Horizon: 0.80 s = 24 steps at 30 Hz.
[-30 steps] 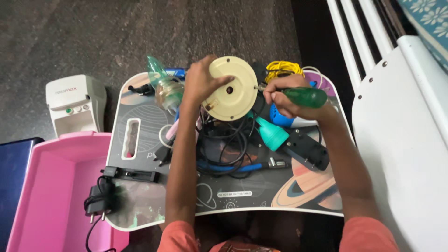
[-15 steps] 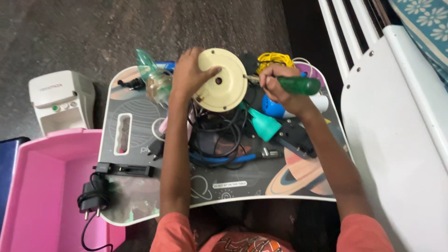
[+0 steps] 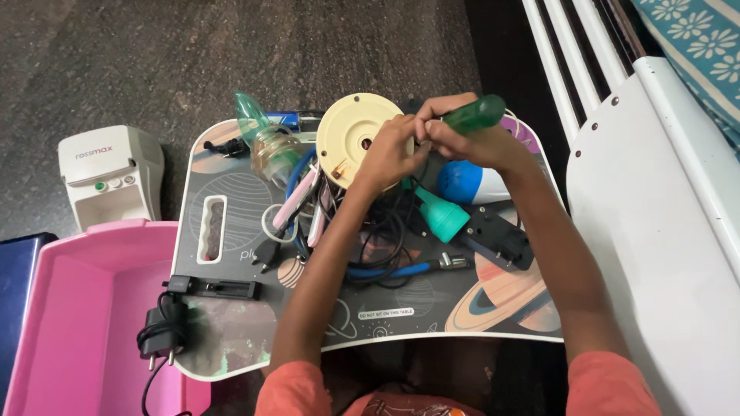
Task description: The person holds a round beige appliance base on a small table and uses a green-handled screwdriver to drive screws into it, steadying the base with the other hand. They reposition the base and continue driving screws at different points around it throughout the clip.
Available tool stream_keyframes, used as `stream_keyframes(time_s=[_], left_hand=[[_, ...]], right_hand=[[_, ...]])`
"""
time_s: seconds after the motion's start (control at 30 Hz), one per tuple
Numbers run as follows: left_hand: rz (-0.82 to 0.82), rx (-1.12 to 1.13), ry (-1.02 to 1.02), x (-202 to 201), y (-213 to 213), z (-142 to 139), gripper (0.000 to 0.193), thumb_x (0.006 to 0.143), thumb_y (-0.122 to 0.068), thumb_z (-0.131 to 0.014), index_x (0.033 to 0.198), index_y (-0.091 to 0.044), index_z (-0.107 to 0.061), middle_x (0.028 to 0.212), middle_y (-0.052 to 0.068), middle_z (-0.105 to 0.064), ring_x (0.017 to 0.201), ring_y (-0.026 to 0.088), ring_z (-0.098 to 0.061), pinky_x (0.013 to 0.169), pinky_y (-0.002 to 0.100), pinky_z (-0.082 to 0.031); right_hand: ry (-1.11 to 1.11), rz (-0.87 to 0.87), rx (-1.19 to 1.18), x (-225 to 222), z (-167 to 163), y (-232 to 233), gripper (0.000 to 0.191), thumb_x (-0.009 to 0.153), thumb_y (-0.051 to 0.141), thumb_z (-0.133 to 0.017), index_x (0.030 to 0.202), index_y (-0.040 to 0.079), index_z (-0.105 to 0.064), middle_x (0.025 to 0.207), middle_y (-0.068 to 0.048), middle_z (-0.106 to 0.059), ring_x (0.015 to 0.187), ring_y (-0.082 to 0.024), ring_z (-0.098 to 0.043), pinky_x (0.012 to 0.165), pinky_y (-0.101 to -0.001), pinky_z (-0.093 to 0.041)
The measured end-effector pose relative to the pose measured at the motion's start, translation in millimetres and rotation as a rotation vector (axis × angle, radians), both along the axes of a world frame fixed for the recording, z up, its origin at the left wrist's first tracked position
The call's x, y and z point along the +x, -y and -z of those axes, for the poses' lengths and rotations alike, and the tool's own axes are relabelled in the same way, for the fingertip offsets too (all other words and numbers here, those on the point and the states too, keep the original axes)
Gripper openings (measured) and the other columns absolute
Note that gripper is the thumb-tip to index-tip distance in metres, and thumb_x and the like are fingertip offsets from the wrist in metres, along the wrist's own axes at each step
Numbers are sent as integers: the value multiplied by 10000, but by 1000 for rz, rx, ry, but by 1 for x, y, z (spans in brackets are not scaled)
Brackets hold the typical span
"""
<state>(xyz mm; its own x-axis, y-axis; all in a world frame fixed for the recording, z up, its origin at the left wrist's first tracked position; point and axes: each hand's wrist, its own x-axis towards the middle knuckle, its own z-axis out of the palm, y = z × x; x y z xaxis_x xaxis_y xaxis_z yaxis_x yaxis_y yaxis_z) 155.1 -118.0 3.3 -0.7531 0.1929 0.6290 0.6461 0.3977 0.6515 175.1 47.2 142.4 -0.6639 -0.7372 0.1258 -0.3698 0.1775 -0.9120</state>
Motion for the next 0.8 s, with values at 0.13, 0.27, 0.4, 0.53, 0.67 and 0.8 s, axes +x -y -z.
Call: stream_keyframes(time_s=[0.13,0.27,0.4,0.53,0.67,0.8], left_hand=[[56,217,14,-2,12,3,286,847,-35,-716,1124,-4,-653,1022,164,-705,992,324,-711,893,391,-558],[39,221,-17,-8,15,4,215,882,17,-712,1094,-19,-702,977,154,-766,916,264,-771,809,346,-597],[3,266,46,-10,15,9,192,894,17,-718,1084,-15,-718,934,139,-776,882,236,-792,772,331,-605],[-10,295,-3,-12,18,11,209,903,14,-715,1109,-21,-717,981,135,-783,915,244,-791,796,325,-612],[-31,300,-5,-17,20,11,217,899,8,-721,1115,-18,-723,984,140,-787,921,248,-792,806,328,-612],[-42,238,45,-12,16,12,210,906,9,-728,1115,-7,-730,966,157,-774,894,266,-786,798,337,-600]], right_hand=[[9,37,19,-11,1,0,165,1000,173,-578,938,33,-640,615,33,-500,502,-24,-415,449,-203,-310],[36,43,-38,-18,7,-1,171,1008,179,-574,969,23,-631,648,26,-509,501,-21,-400,456,-198,-303],[23,109,-103,-14,10,5,193,1004,196,-620,1111,36,-613,802,-2,-569,588,-19,-449,501,-193,-343],[-738,239,-16,20,-25,8,388,971,101,-785,1226,-6,-512,1277,-128,-519,1114,-145,-572,797,-248,-518],[-1502,365,327,72,-90,-4,407,953,97,-798,1296,-18,-610,1322,-183,-558,1179,-302,-540,807,-411,-508],[-2053,121,924,88,-106,22,378,817,224,-709,1181,120,-713,1208,-61,-623,1199,-244,-567,940,-392,-513]])
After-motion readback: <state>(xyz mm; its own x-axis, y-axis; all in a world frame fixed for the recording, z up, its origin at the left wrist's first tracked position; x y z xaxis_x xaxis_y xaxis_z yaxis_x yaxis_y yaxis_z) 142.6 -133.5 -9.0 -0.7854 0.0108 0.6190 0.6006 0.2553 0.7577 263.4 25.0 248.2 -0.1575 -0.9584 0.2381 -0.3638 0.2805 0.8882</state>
